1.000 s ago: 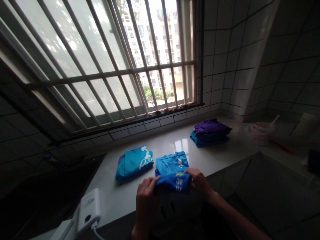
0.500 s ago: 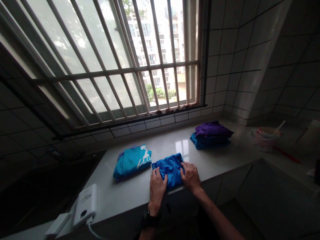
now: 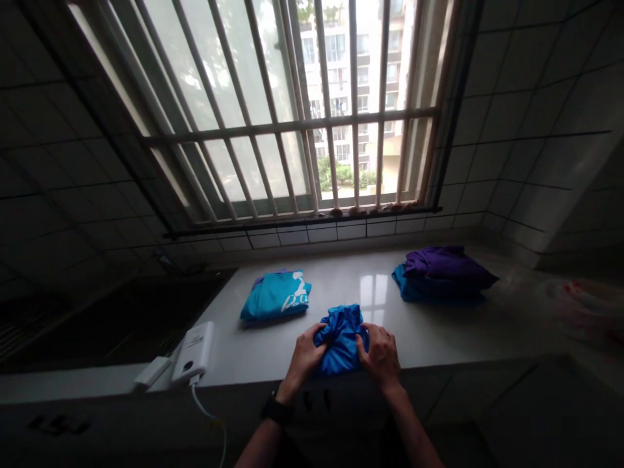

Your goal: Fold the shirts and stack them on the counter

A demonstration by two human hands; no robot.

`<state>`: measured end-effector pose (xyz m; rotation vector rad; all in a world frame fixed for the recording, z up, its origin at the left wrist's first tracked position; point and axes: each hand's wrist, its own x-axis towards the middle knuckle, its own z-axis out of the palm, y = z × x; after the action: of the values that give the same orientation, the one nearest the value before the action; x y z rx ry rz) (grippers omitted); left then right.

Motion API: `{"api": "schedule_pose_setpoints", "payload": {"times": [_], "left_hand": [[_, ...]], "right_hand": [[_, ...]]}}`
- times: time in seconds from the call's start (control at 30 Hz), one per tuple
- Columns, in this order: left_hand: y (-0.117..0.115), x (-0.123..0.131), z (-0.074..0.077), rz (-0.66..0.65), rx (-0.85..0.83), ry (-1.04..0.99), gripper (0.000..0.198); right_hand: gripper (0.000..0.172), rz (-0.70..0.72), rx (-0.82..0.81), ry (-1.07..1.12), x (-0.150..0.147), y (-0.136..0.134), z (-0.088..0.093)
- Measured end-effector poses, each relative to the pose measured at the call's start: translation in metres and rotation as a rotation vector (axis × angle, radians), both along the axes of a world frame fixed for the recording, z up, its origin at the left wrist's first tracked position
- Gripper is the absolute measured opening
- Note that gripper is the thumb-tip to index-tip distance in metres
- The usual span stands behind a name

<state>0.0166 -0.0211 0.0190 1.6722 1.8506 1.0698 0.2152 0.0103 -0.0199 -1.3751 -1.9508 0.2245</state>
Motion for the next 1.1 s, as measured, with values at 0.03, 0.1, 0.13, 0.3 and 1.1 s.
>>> {"api": "schedule_pose_setpoints", "payload": {"times": [0.03,0.1,0.13,0.3,1.1], "left_hand": [[0.003,-0.005,0.014,-0.008,-0.01,-0.029,0.036],[0.012,-0.02,0.047,-0.002,0.022,-0.068,0.038],[0.017,-0.029,0.065,0.0,0.049,-0.083,0.04],[0.047,-0.097,0.15,0.117,0.178,-0.15,0.059],[0.117,-0.162,0.053,0.255,0.012,0.563,0.034]], "right_hand": [[0.028,-0.003,0.004,0.01,0.0,0.0,0.0],[0.026,-0.003,0.01,0.026,0.0,0.0,-0.002],[0.025,-0.002,0.014,0.03,0.0,0.0,-0.002],[0.02,-0.011,0.027,0.016,-0.002,0.002,-0.005],[0.021,-0.071,0.114,-0.061,0.0,0.002,-0.007]]}}
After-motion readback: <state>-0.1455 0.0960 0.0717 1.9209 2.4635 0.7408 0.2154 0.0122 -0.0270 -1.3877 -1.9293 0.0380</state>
